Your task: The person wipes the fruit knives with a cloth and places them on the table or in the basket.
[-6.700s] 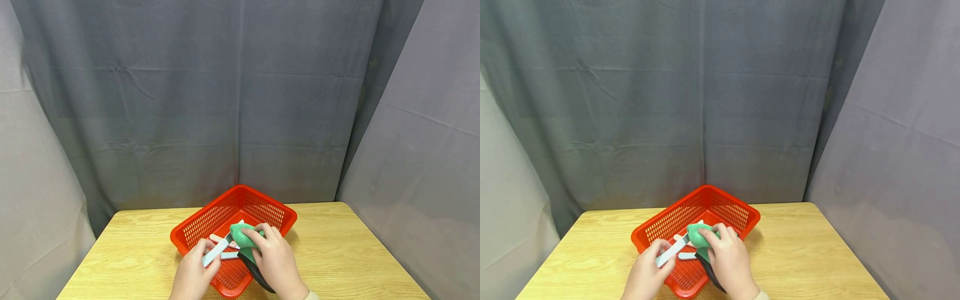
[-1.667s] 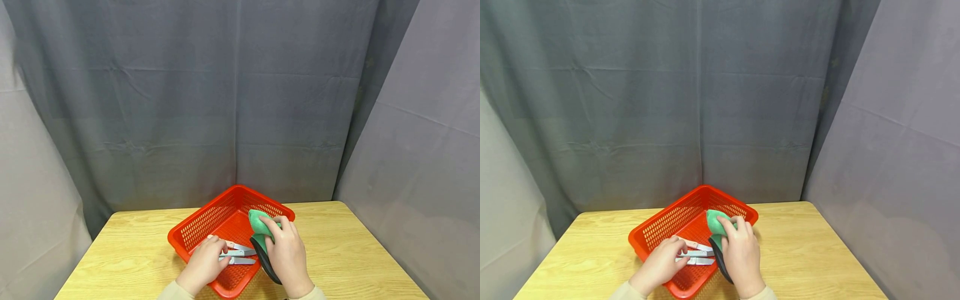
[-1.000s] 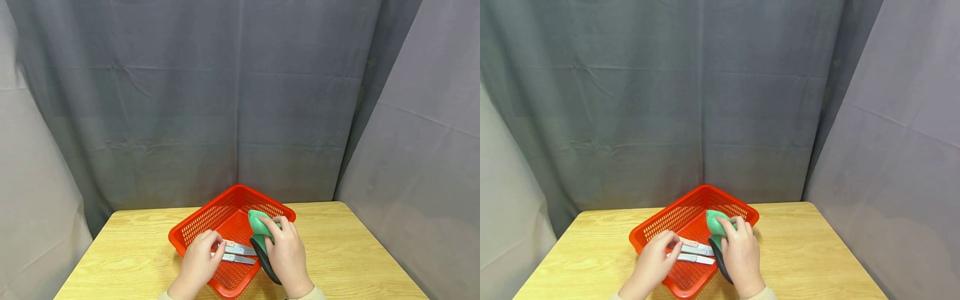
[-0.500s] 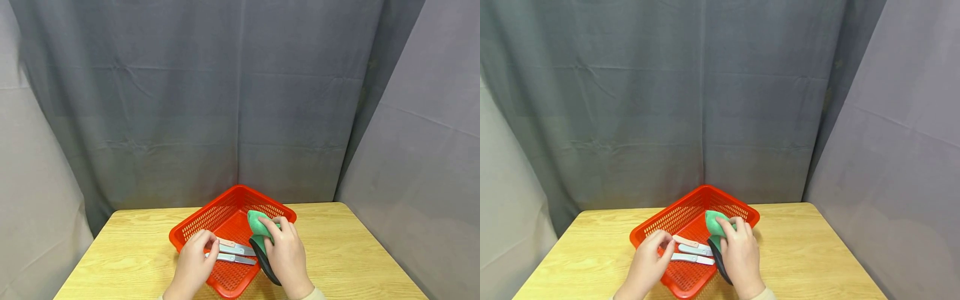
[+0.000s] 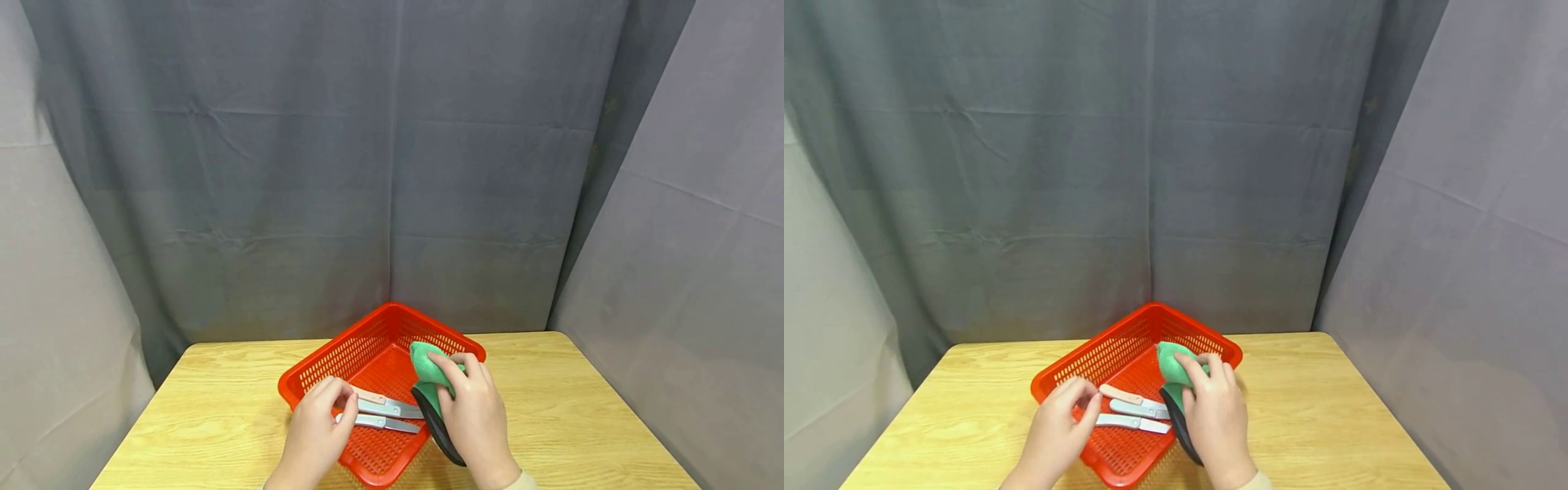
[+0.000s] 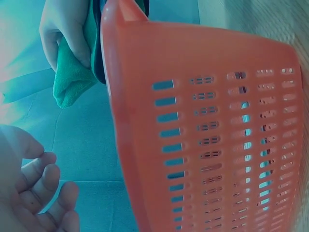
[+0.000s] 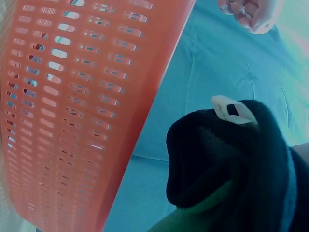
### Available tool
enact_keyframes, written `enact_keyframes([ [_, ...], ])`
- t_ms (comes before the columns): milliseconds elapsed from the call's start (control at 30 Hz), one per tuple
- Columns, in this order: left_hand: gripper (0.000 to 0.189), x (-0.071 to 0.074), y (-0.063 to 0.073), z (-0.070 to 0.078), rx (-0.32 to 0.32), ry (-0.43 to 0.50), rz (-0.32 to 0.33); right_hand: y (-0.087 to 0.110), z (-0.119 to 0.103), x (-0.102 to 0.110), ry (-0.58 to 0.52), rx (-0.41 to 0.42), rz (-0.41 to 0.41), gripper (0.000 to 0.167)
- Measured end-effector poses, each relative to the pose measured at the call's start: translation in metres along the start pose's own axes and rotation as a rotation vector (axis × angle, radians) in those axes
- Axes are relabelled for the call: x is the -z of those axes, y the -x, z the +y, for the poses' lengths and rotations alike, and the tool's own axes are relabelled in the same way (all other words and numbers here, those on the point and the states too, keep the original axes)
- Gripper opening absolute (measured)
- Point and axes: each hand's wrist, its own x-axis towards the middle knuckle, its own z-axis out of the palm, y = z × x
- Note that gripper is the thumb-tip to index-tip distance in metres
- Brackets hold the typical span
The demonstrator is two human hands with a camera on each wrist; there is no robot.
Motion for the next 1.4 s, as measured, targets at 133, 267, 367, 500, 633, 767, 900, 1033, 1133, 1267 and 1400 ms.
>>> enact_keyframes([
  [133, 0.026, 0.0, 0.0, -0.001, -0.002, -0.007, 0.001, 0.0, 0.003, 0.0, 0.002, 0.013, 0.007, 0.054],
  [267, 0.027, -0.001, 0.001, -0.002, -0.012, -0.015, -0.005, -0.001, 0.006, 0.0, 0.005, 0.029, 0.014, 0.054],
  [367, 0.029, -0.001, 0.003, -0.002, 0.004, -0.019, -0.03, -0.002, 0.01, 0.002, 0.008, 0.04, 0.023, 0.054],
  [500, 0.029, -0.002, 0.005, -0.004, 0.032, -0.021, -0.063, -0.002, 0.018, 0.005, 0.017, 0.047, 0.032, 0.054],
  [633, 0.029, -0.002, 0.006, -0.005, 0.035, -0.021, -0.069, -0.002, 0.028, 0.008, 0.027, 0.05, 0.031, 0.054],
  [767, 0.029, -0.001, 0.007, -0.006, 0.017, -0.021, -0.066, 0.0, 0.039, 0.012, 0.041, 0.047, 0.029, 0.055],
  [900, 0.029, -0.001, 0.008, -0.007, 0.01, -0.018, -0.064, 0.004, 0.053, 0.015, 0.055, 0.04, 0.025, 0.056],
  [1033, 0.029, -0.002, 0.01, -0.007, 0.001, -0.032, -0.053, 0.009, 0.07, 0.019, 0.074, 0.023, 0.013, 0.054],
  [1133, 0.028, -0.002, 0.011, -0.008, -0.009, -0.044, -0.049, 0.015, 0.082, 0.021, 0.097, -0.006, -0.009, 0.053],
  [1267, 0.027, -0.003, 0.013, -0.007, -0.004, -0.049, -0.059, 0.022, 0.094, 0.024, 0.119, -0.035, -0.039, 0.053],
  [1400, 0.026, -0.002, 0.014, -0.006, 0.011, -0.048, -0.071, 0.03, 0.104, 0.025, 0.131, -0.053, -0.095, 0.052],
])
